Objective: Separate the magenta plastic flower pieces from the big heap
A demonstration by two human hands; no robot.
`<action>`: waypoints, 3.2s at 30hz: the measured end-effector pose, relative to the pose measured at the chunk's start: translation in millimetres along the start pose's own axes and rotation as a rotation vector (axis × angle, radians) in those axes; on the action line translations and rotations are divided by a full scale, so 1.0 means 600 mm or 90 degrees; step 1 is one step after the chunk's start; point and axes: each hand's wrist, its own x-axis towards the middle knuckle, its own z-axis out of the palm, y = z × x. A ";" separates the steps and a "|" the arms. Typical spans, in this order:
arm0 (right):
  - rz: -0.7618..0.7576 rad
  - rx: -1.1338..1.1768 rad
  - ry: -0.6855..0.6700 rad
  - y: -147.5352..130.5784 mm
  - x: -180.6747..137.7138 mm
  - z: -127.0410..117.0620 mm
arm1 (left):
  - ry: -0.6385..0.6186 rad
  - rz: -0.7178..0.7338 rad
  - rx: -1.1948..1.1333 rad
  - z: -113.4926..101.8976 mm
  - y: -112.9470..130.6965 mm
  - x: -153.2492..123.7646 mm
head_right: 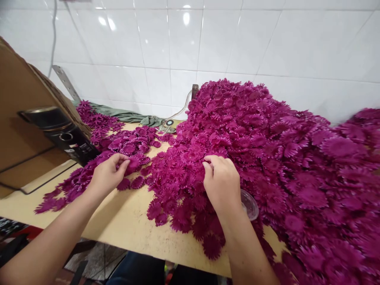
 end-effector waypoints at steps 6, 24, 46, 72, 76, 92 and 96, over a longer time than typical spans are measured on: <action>0.049 0.117 -0.006 -0.023 -0.002 0.002 | -0.012 0.263 -0.190 0.026 0.115 -0.024; 0.035 0.153 -0.105 -0.013 -0.053 -0.012 | -0.151 0.222 0.142 0.043 -0.028 -0.026; 0.030 0.203 -0.191 -0.036 -0.069 -0.024 | -0.206 0.017 0.246 -0.031 -0.010 -0.001; 0.221 0.343 -0.112 -0.068 -0.083 0.024 | -0.277 -0.146 -0.953 0.061 0.197 -0.107; 0.162 0.299 -0.129 -0.073 -0.080 0.028 | -0.357 -0.305 -1.161 0.067 0.216 -0.104; 0.210 0.448 0.019 -0.066 -0.001 0.027 | -0.353 -0.385 -1.336 0.055 0.261 -0.100; 0.194 0.385 -0.021 -0.081 -0.008 0.047 | -0.268 -0.315 -1.348 0.053 0.279 -0.095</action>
